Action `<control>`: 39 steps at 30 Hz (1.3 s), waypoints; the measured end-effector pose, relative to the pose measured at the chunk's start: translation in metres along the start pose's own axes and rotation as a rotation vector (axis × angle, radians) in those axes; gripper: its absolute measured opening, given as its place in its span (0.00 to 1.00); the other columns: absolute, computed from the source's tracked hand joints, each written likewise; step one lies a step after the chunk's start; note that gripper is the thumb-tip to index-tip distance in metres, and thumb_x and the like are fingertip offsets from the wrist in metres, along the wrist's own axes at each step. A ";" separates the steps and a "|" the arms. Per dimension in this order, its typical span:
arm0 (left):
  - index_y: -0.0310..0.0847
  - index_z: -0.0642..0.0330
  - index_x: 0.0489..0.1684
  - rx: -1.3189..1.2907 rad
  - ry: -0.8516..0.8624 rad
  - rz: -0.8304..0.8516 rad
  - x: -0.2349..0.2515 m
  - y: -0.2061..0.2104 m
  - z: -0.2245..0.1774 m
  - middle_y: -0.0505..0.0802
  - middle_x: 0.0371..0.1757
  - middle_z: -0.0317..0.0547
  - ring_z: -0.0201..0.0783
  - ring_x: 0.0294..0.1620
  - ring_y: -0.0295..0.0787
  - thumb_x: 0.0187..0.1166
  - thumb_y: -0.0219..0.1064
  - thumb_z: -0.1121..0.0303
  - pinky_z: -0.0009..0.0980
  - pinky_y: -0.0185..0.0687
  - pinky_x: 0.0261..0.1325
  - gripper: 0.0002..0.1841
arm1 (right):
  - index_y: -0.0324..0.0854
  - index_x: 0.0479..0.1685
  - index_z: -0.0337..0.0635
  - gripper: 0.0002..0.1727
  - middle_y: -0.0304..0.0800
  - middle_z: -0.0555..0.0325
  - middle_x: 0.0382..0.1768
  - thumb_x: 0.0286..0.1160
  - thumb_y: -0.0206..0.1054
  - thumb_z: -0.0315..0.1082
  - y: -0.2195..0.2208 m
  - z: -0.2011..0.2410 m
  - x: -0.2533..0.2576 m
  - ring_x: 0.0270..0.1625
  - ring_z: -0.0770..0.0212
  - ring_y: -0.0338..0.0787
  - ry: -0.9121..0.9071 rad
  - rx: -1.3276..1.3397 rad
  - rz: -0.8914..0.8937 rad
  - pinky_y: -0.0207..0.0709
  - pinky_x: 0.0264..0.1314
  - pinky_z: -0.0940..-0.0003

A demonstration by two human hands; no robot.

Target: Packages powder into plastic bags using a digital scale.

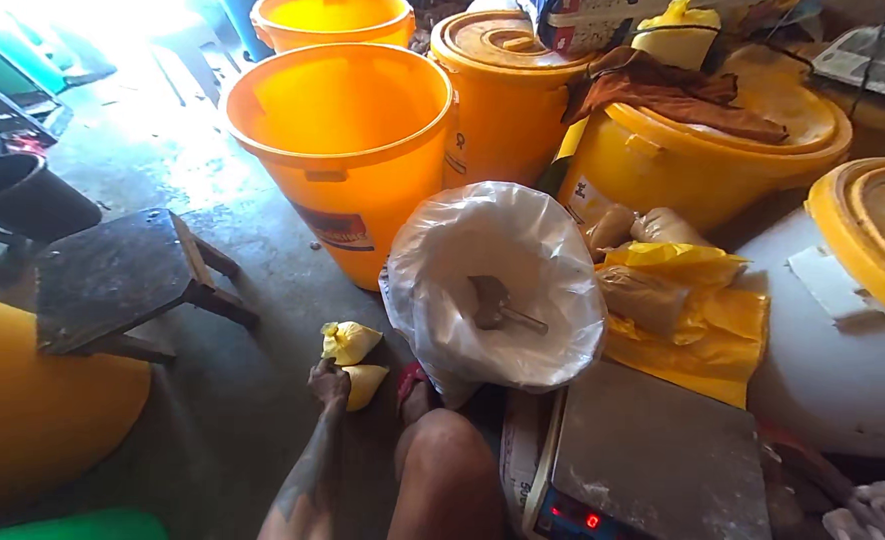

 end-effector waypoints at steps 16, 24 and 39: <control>0.83 0.73 0.61 -0.432 1.138 0.084 -0.212 -0.200 -0.379 0.93 0.50 0.60 0.40 0.41 0.92 0.85 0.62 0.63 0.40 0.89 0.48 0.19 | 0.90 0.46 0.44 0.13 0.92 0.58 0.35 0.81 0.64 0.42 0.012 -0.057 -0.014 0.34 0.65 0.90 0.072 -0.588 0.077 0.87 0.40 0.63; 0.90 0.57 0.55 0.288 1.165 0.399 -0.316 -0.039 -0.534 0.94 0.56 0.57 0.59 0.60 0.90 0.84 0.63 0.52 0.68 0.80 0.63 0.19 | 0.85 0.56 0.40 0.16 0.90 0.44 0.53 0.87 0.60 0.42 0.046 -0.080 -0.020 0.57 0.43 0.90 0.270 -0.683 0.667 0.79 0.60 0.38; 0.86 0.68 0.47 -0.342 0.975 0.456 -0.329 -0.023 -0.610 0.89 0.43 0.64 0.57 0.44 0.86 0.90 0.55 0.45 0.62 0.79 0.50 0.29 | 0.84 0.59 0.40 0.16 0.88 0.42 0.57 0.86 0.61 0.41 0.010 -0.084 -0.009 0.61 0.40 0.88 0.354 -0.718 0.559 0.78 0.61 0.36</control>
Point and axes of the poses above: each hand's wrist, its own x-axis towards the middle knuckle, its own y-axis out of the palm, z = x × y, the point moved 7 cm from there along x, towards the middle knuckle
